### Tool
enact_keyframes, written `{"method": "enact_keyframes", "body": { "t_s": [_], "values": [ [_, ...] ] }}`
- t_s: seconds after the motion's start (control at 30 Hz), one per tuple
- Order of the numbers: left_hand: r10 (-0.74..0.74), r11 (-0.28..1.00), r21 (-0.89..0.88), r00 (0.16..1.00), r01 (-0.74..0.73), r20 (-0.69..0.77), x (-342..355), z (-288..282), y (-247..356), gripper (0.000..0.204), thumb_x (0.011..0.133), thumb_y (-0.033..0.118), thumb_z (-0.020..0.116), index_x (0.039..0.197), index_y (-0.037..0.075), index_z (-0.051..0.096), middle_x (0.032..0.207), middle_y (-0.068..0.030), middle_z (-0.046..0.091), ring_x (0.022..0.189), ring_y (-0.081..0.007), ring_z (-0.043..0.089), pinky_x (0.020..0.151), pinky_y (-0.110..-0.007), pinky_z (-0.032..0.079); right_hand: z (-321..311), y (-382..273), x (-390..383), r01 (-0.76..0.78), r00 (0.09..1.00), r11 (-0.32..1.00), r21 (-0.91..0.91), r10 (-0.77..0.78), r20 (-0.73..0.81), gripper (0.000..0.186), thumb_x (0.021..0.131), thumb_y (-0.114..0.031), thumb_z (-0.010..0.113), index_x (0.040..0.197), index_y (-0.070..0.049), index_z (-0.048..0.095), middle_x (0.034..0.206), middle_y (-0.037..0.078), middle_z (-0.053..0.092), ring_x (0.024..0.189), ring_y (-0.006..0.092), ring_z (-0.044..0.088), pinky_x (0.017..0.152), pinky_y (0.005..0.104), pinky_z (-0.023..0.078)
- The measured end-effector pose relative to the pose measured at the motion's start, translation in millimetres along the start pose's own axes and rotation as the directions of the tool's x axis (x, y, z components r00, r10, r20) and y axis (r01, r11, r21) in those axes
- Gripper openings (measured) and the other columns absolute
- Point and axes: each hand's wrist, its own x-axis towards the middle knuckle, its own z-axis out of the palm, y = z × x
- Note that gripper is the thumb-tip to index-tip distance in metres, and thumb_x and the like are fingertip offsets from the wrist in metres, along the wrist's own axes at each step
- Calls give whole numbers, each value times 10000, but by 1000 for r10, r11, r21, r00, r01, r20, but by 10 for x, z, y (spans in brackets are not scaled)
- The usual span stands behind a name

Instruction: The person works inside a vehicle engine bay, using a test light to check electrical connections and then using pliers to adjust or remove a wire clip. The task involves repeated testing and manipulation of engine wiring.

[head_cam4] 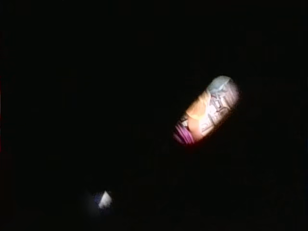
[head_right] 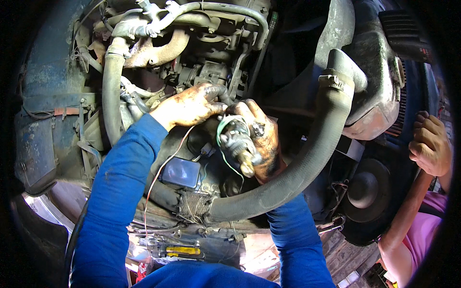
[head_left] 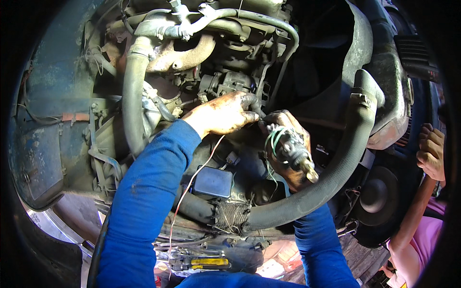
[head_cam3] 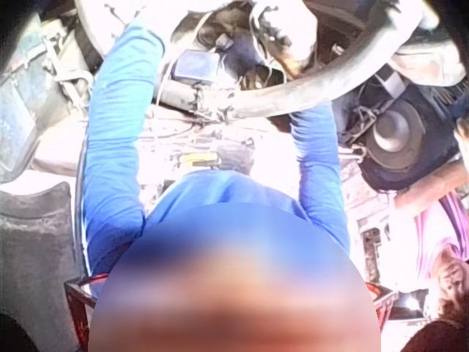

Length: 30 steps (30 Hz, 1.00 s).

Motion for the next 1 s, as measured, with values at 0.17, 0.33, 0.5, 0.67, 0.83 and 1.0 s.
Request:
{"method": "enact_keyframes", "body": {
  "t_s": [0.17, 0.33, 0.5, 0.67, 0.83, 1.0],
  "values": [
    [-50, 994, 100, 999, 49, 9, 15, 34, -14, 225, 954, 229, 670, 1040, 20, 676, 909, -123, 703, 850, -216, 660, 783, -381, 516, 46, 75, -15, 50, 991, 902, -429, -99, -93, 113, 767, -31, 735, 839, -35, 648, 952, 153, 593, 895, 294, 578, 756, 458, 458],
    [-47, 999, 23, 999, 46, 22, 19, 15, 21, 236, 960, 241, 668, 1052, 23, 673, 926, -120, 698, 879, -209, 647, 809, -374, 508, 7, -91, 1, 292, 927, 906, -306, -347, -141, 66, 886, 21, 665, 933, -21, 644, 883, 147, 638, 753, 278, 613, 684, 377, 478],
    [-87, 996, -16, 996, 87, 9, -23, -6, 59, 242, 961, 240, 658, 1075, 26, 660, 952, -129, 697, 899, -219, 646, 829, -380, 506, 7, -245, -21, 36, 982, 962, -269, -84, -171, 97, 965, -32, 627, 889, 3, 675, 870, 116, 666, 767, 251, 635, 726, 340, 497],
    [-89, 996, 17, 995, 88, 40, -21, -37, 79, 241, 958, 252, 651, 1069, 39, 664, 1009, -164, 692, 972, -278, 655, 862, -413, 504, 18, -146, -2, 144, 977, 950, -278, -181, -114, 54, 947, -4, 634, 903, 5, 664, 847, 116, 644, 761, 243, 614, 723, 351, 478],
    [-55, 997, 48, 998, 55, -7, -18, -33, 68, 226, 955, 234, 647, 1056, 32, 667, 1003, -177, 694, 972, -298, 661, 865, -420, 505, -3, -105, 12, 173, 981, 935, -309, -192, -32, 52, 937, -12, 627, 901, 12, 656, 831, 143, 647, 726, 289, 639, 664, 359, 499],
    [-71, 997, 12, 997, 71, -4, 1, -32, 55, 221, 947, 201, 646, 1047, 6, 666, 943, -171, 701, 923, -279, 674, 843, -405, 514, 18, -134, 37, 167, 981, 936, -311, -189, -42, 133, 823, -95, 703, 912, -21, 636, 849, 133, 634, 718, 318, 669, 639, 371, 535]
  ]
}}
